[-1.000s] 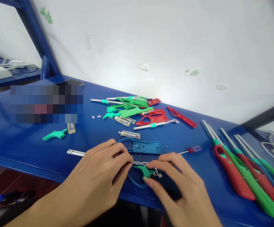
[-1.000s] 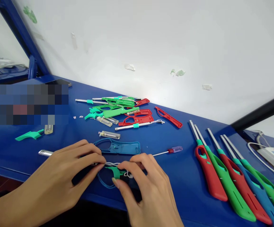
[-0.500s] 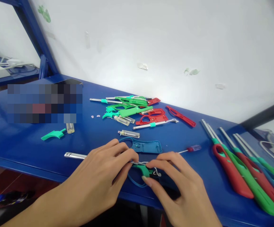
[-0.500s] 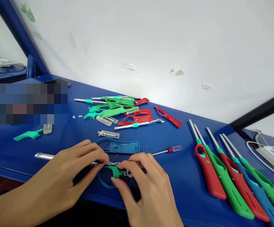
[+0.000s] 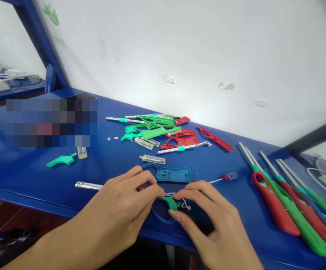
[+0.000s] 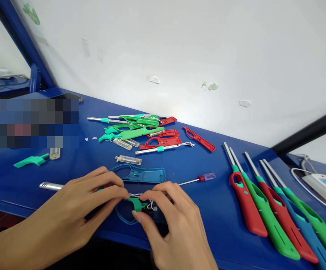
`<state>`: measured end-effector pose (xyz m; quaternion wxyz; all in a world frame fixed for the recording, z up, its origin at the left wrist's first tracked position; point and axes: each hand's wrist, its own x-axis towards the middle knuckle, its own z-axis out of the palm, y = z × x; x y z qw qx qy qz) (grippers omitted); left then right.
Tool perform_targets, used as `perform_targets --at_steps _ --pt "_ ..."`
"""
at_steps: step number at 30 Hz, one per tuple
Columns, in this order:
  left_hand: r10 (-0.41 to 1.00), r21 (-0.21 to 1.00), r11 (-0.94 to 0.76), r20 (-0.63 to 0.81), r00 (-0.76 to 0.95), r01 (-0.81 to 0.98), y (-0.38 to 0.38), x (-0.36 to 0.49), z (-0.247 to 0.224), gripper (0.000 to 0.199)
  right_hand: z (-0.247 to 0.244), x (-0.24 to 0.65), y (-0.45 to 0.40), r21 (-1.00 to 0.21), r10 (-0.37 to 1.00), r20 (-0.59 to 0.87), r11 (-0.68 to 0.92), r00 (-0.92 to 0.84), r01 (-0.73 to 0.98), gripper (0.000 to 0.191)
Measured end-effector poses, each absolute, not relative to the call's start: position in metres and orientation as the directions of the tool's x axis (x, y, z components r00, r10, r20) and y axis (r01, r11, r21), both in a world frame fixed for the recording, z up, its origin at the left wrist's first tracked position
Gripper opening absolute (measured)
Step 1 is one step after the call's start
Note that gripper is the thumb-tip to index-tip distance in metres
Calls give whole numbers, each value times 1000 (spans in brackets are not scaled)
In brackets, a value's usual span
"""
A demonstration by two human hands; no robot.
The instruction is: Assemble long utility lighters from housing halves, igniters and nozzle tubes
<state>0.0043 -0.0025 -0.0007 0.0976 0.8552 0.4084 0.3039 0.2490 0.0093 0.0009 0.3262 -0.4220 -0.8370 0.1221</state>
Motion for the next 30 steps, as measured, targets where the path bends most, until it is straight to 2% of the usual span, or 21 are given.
perform_targets --at_steps 3,7,11,17,22,26,30 --pt "744 378 -658 460 485 651 -5 5 2 27 2 249 8 -498 796 431 602 -424 624 7" --pt "741 394 -659 483 466 640 -6 6 4 24 1 249 8 -510 804 418 594 -424 623 7" --pt "706 334 -688 516 486 644 -3 6 2 25 2 248 9 -519 813 399 582 -425 626 6" --pt "703 314 -682 531 473 661 -2 8 4 29 6 258 7 -588 855 378 517 -354 622 24" --pt "691 269 -682 542 478 681 -4 11 8 35 4 270 10 -586 859 394 509 -327 631 9" --pt "688 246 -682 536 489 689 -4 11 8 37 0 271 11 -591 841 422 538 -338 601 5" --pt "673 236 -698 540 506 676 -4 10 6 38 -6 271 9 -613 861 389 508 -328 605 5"
